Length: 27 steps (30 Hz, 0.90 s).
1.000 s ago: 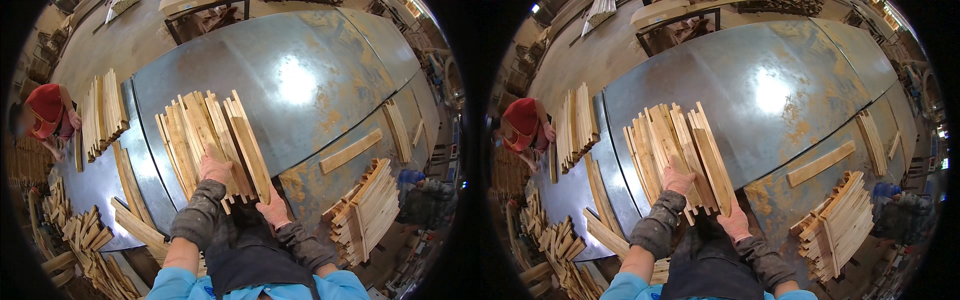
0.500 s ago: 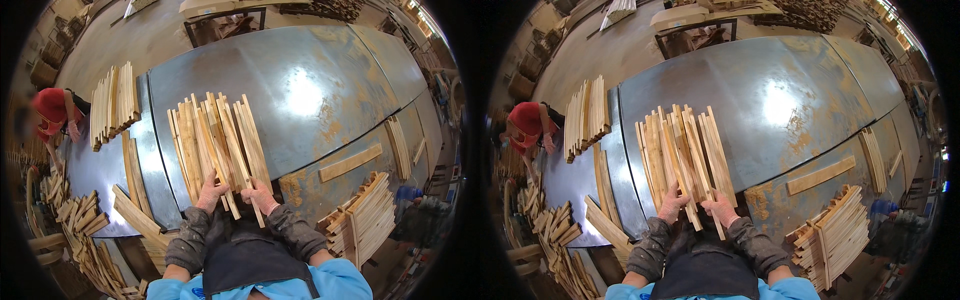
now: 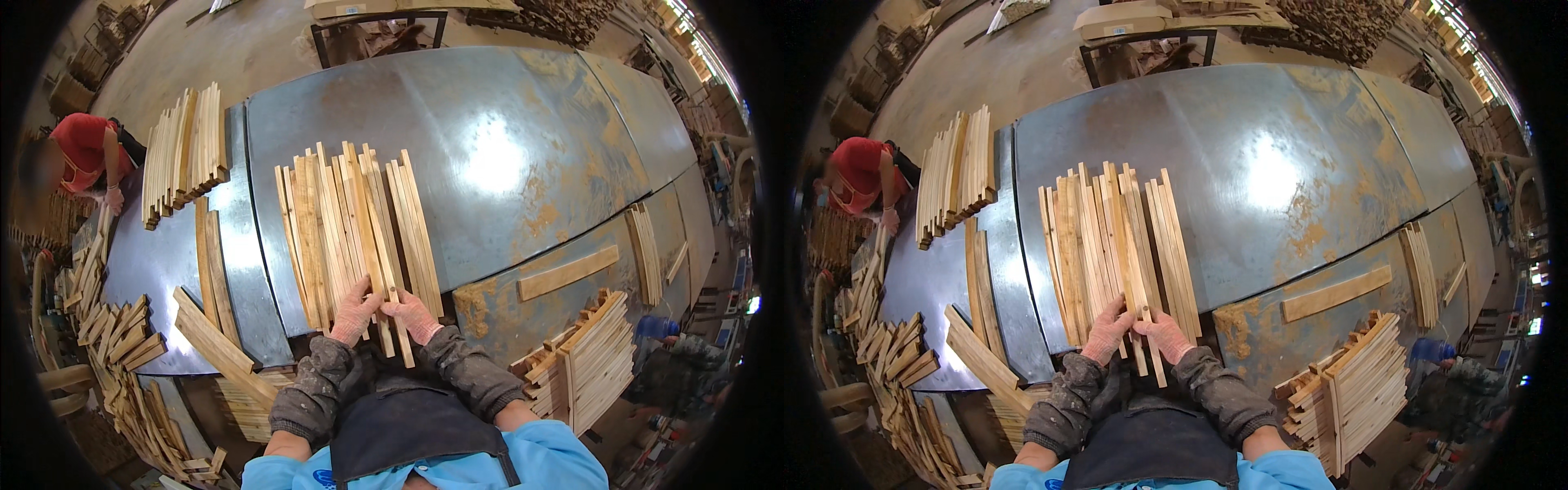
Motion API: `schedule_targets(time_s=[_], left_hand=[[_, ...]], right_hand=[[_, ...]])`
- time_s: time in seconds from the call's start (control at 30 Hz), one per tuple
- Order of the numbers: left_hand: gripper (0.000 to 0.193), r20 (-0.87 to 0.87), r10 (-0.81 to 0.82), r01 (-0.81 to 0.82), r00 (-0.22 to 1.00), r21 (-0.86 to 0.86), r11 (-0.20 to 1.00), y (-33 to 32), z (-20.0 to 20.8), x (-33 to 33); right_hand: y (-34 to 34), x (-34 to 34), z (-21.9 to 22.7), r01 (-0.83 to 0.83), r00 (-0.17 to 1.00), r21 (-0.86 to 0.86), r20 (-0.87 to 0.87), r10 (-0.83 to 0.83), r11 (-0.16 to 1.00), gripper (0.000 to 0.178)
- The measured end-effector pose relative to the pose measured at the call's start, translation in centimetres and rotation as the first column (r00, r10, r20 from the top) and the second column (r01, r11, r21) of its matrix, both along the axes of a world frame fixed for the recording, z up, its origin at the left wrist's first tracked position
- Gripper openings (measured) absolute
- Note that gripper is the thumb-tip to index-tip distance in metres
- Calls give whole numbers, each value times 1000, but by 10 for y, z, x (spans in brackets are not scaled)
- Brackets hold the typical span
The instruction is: The person repeatedly picks up bundles of thin wooden slats from a metal table and stacks them onto a conveyor belt. The person aligns the slats by hand before placing them in a pile on the moving belt.
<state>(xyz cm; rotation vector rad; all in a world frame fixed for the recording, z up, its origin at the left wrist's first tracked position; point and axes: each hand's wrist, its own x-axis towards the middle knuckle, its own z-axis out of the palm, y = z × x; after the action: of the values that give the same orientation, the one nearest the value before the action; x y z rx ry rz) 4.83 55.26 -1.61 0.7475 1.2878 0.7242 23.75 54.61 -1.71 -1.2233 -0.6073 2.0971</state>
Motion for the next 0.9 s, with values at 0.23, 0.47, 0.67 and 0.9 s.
schedule_targets(time_s=[0.23,0.47,0.67,0.9], left_hand=[[88,-914,11,137,405,72,988,20,-9,-49],[98,-907,-133,97,400,-103,990,34,-15,-92],[74,34,214,-204,976,-190,960,23,19,-85],[71,-703,-41,24,710,-34,999,-7,9,-51]], right_hand=[[2,-4,-14,28,992,-7,126,-26,1000,61],[-2,-4,-10,15,991,36,132,-20,999,65],[-5,-2,-19,40,993,60,108,-46,997,66],[-1,-4,-7,9,997,67,81,-15,998,61]])
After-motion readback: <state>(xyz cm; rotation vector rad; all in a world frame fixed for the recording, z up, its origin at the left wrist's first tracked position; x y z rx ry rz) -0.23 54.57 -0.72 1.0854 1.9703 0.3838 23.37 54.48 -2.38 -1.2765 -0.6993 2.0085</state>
